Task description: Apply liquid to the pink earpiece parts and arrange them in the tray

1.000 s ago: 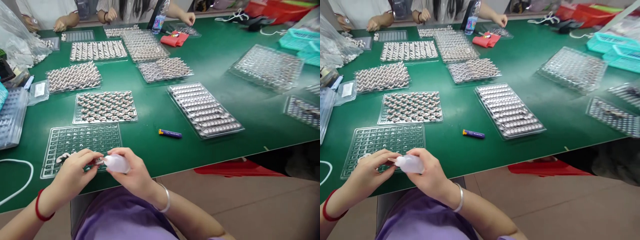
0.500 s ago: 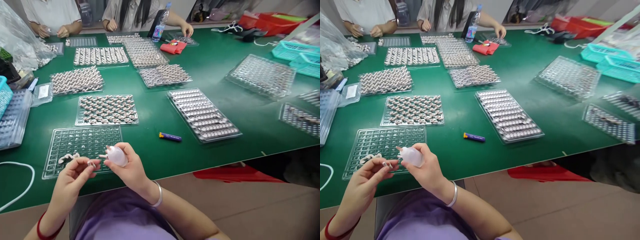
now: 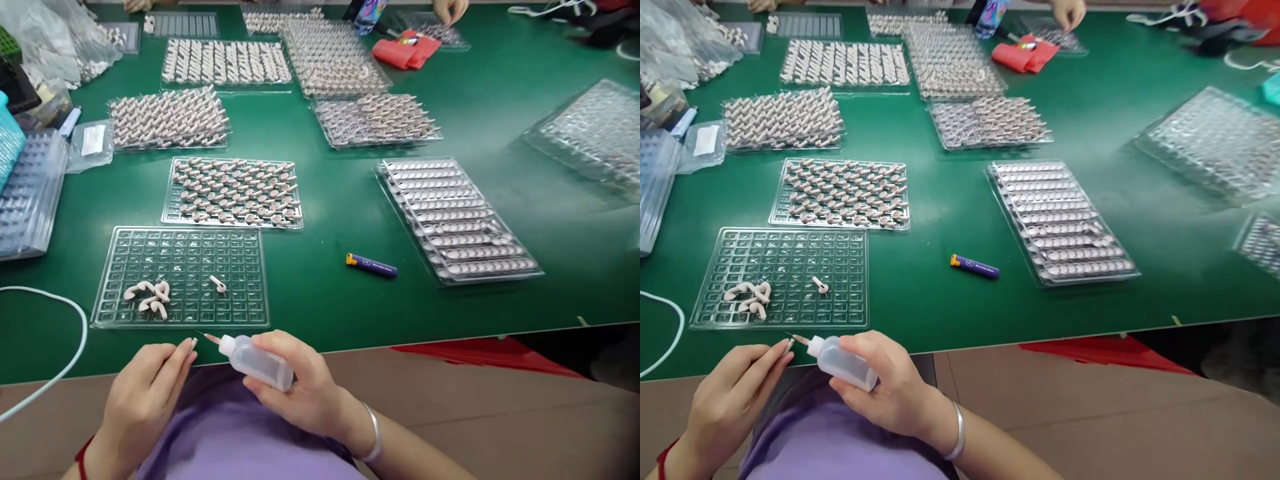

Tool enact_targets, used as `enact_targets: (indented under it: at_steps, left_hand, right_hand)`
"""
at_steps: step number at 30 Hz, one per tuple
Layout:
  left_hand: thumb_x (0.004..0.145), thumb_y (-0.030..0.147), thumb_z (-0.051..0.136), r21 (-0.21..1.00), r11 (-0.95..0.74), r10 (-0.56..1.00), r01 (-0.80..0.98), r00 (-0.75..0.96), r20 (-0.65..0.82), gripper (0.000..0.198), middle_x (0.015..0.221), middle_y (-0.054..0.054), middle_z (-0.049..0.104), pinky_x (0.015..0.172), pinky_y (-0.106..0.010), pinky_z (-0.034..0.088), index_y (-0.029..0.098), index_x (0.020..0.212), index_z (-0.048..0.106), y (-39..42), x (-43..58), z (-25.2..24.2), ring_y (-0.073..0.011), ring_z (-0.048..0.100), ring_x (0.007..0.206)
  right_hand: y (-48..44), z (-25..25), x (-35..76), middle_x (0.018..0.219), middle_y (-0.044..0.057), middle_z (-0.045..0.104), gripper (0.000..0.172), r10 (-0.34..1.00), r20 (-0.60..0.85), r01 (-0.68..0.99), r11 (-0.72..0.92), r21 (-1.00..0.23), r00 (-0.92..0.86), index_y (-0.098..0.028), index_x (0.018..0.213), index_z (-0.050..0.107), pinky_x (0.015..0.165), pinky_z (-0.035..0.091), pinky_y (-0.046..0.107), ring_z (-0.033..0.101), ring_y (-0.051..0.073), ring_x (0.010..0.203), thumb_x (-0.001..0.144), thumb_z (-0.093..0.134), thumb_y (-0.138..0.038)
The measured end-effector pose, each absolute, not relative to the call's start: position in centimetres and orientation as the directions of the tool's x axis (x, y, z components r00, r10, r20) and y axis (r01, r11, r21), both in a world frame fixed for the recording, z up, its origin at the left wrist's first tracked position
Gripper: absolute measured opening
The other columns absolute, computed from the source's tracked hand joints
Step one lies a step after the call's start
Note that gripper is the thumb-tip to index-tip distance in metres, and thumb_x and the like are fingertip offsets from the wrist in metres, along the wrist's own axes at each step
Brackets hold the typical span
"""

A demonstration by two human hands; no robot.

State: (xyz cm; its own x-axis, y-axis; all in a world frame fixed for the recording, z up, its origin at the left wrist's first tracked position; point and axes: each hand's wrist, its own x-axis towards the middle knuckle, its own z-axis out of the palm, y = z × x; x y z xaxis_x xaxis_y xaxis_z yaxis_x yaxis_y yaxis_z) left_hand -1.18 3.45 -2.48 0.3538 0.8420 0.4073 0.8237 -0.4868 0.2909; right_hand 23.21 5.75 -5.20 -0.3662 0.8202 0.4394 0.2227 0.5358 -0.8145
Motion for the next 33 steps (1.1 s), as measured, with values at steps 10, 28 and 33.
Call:
enact_targets:
  at_steps: [10,28,33]
  left_hand:
    - [0.077,-0.001,0.071,0.182,-0.55,0.782,0.815,0.427,0.454,0.04,0.083,-0.007,0.064,0.068,-0.028,0.049,0.005,0.115,0.062,3.48,-0.93,-3.09,-0.0144,0.059,0.071]
    - [0.076,0.0,0.073,0.174,-0.546,0.781,0.82,0.423,0.46,0.038,0.083,-0.007,0.065,0.07,-0.028,0.05,0.006,0.113,0.064,3.53,-0.88,-3.35,-0.0144,0.06,0.072]
    - [0.077,0.001,0.072,0.201,-0.528,0.792,0.825,0.393,0.467,0.036,0.084,-0.007,0.066,0.07,-0.027,0.05,0.008,0.112,0.065,3.33,-0.92,-3.16,-0.014,0.061,0.073]
  right_hand:
    - [5.84,-5.33,23.38,0.093,0.01,0.07,0.046,0.753,0.482,0.258,0.625,-0.737,-0.448,-0.018,0.129,0.047,0.058,0.053,0.031,0.058,0.019,0.068,0.086,0.062,-0.019]
    - [5.97,-5.27,23.27,0.092,0.01,0.07,0.048,0.739,0.489,0.27,0.644,-0.716,-0.463,-0.017,0.13,0.046,0.057,0.053,0.032,0.059,0.019,0.067,0.085,0.062,-0.018]
    - [5.84,-5.0,23.78,0.091,0.007,0.067,0.046,0.806,0.432,0.202,0.54,-0.817,-0.404,-0.021,0.128,0.048,0.059,0.053,0.03,0.059,0.018,0.067,0.085,0.064,-0.02]
